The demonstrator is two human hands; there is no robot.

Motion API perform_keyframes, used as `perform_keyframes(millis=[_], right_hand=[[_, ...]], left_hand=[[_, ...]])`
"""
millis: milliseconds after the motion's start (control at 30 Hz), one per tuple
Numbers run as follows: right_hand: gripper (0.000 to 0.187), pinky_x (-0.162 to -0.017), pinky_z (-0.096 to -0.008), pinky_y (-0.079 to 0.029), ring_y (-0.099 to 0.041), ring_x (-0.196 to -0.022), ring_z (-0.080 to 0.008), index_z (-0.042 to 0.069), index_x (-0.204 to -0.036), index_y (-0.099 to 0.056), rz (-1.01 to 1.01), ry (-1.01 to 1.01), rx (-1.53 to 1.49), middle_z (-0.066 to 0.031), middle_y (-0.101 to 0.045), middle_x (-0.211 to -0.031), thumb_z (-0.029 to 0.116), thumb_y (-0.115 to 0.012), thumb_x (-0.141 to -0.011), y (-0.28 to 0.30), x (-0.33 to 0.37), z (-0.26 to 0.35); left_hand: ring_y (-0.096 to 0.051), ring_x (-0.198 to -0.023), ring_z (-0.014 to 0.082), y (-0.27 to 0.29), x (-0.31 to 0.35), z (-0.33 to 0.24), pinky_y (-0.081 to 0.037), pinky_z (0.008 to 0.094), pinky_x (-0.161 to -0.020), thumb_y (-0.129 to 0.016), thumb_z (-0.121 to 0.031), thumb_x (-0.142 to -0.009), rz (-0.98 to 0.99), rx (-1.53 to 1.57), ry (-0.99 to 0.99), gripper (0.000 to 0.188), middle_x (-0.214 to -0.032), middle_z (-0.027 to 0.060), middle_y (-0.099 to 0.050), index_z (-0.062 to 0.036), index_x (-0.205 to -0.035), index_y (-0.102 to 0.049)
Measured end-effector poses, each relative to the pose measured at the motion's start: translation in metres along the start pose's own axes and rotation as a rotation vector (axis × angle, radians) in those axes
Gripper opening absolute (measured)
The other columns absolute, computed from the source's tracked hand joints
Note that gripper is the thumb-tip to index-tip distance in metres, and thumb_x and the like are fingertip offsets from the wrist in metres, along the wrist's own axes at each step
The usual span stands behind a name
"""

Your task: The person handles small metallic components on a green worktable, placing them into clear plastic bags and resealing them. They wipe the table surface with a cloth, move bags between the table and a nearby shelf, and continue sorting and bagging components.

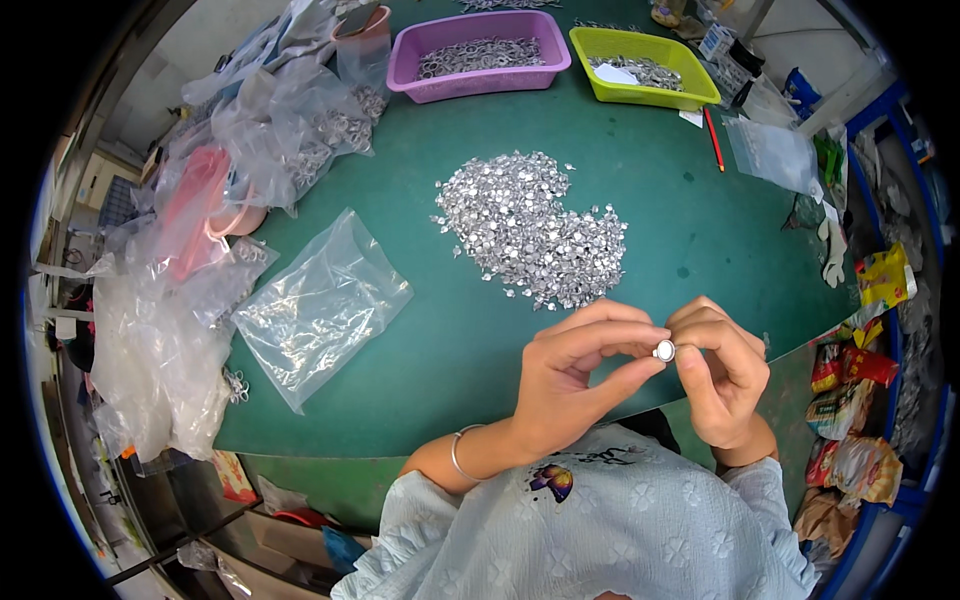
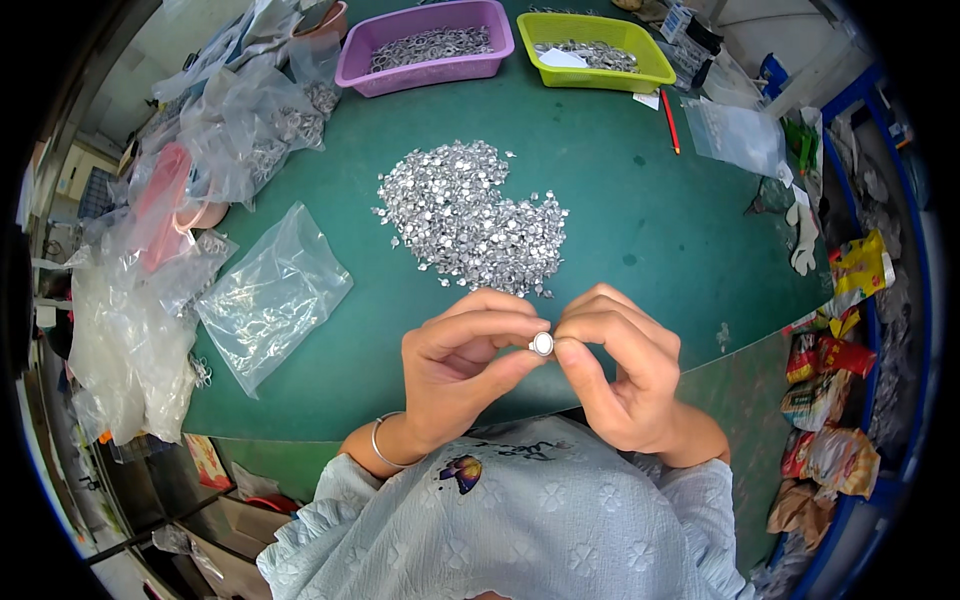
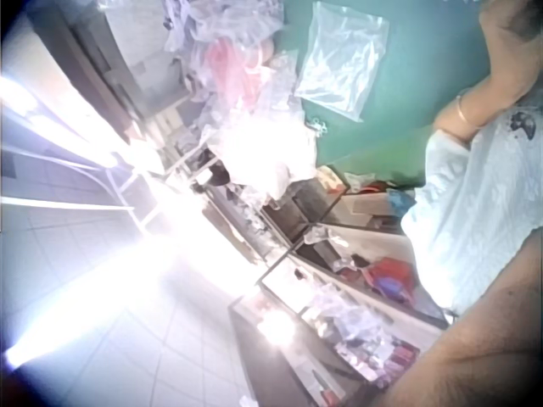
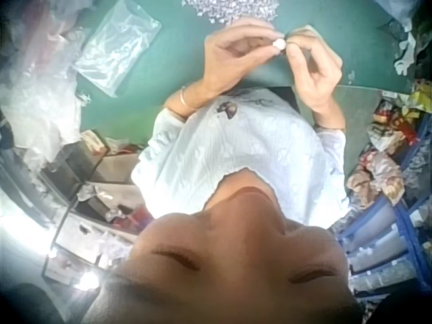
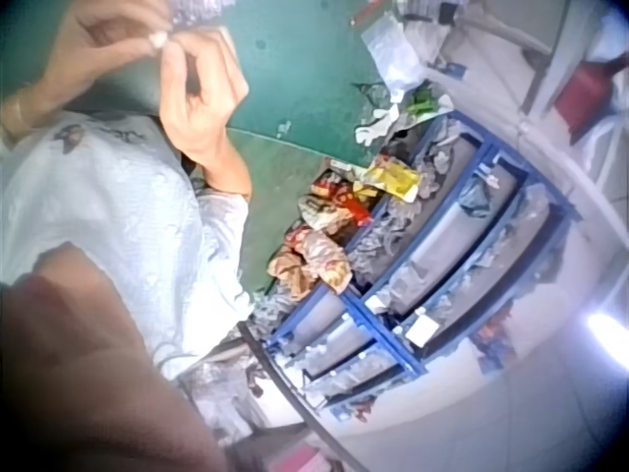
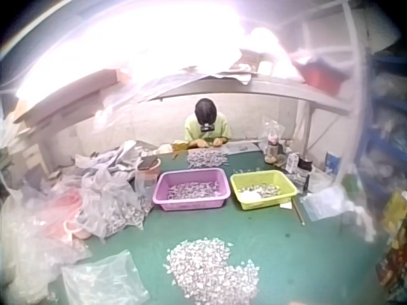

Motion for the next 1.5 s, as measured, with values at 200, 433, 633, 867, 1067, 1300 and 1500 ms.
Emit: perform_keyframes(millis=[200,433,633,867,1067,1300,1500], right_hand=[[0.0,-0.055,-0.0289,-0.041,-0.052,-0.061,-0.0204,-0.006,-0.076,-0.054,0.002,-0.006,0.008,-0.0131,-0.055,-0.068,-0.006,-0.053,-0.076,-0.003,0.001,0.001],[0.002,-0.056,-0.0286,-0.041,-0.052,-0.061,-0.0204,-0.006,-0.078,-0.053,0.011,-0.038,-0.069,-0.0133,-0.056,-0.069,-0.005,-0.053,-0.077,-0.006,0.004,-0.001],[0.002,-0.055,-0.0291,-0.041,-0.052,-0.061,-0.0208,-0.006,-0.076,-0.054,0.003,0.012,0.012,-0.0132,-0.056,-0.069,-0.004,-0.054,-0.075,-0.006,0.002,0.003],[0.006,-0.053,-0.0296,-0.04,-0.052,-0.059,-0.0232,-0.005,-0.073,-0.055,-0.029,0.096,0.132,-0.0125,-0.055,-0.066,-0.005,-0.059,-0.069,-0.007,0.003,0.008],[0.007,-0.052,-0.0309,-0.039,-0.052,-0.059,-0.0243,-0.004,-0.071,-0.055,-0.012,0.145,0.171,-0.0116,-0.054,-0.065,-0.005,-0.061,-0.067,-0.007,0.002,0.012],[0.007,-0.052,-0.0312,-0.039,-0.052,-0.058,-0.0245,-0.004,-0.071,-0.055,-0.015,0.166,0.171,-0.0115,-0.054,-0.065,-0.005,-0.061,-0.067,-0.008,0.004,0.016],[0.007,-0.052,-0.0311,-0.039,-0.052,-0.058,-0.0241,-0.004,-0.071,-0.055,0.005,0.165,0.182,-0.0112,-0.054,-0.065,-0.005,-0.061,-0.067,-0.01,0.006,0.017]], left_hand=[[-0.056,-0.086,0.0177,0.0,0.002,0.0,-0.05,0.0284,-0.076,-0.058,0.016,-0.071,-0.001,-0.008,-0.021,0.027,-0.098,0.0161,-0.052,0.0089,-0.097,-0.057],[-0.055,-0.086,0.0172,0.001,0.004,-0.003,-0.049,0.0278,-0.076,-0.06,0.016,-0.069,-0.002,-0.068,-0.037,0.028,-0.097,0.014,-0.052,0.0075,-0.096,-0.057],[-0.055,-0.086,0.0171,0.001,0.006,-0.006,-0.047,0.0276,-0.075,-0.059,0.016,-0.069,0.003,-0.113,-0.05,0.029,-0.098,0.0139,-0.052,0.0072,-0.097,-0.057],[-0.054,-0.088,0.0177,-0.001,0.007,-0.009,-0.046,0.0291,-0.077,-0.059,0.016,-0.069,-0.014,-0.085,-0.022,0.03,-0.1,0.0147,-0.051,0.0064,-0.097,-0.057],[-0.058,-0.07,0.0196,-0.003,0.01,-0.02,-0.048,0.0258,-0.06,-0.063,0.011,-0.067,-0.06,-0.666,-0.453,0.026,-0.084,0.0116,-0.058,0.0027,-0.091,-0.06],[-0.06,-0.073,0.0223,-0.002,0.012,-0.021,-0.049,0.0287,-0.063,-0.067,0.012,-0.063,-0.053,-0.654,-0.487,0.026,-0.082,0.0148,-0.06,0.0044,-0.086,-0.06],[-0.06,-0.073,0.0236,-0.004,0.017,-0.025,-0.049,0.0299,-0.063,-0.067,0.011,-0.061,-0.095,-0.723,-0.56,0.026,-0.086,0.0152,-0.06,0.0032,-0.085,-0.061]])
Point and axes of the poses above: each hand's wrist, its own x-axis away from the middle knuckle, its own y-axis out of the back of the hand, z = x × y, the point moved 3 cm from there along -x, towards the middle knuckle
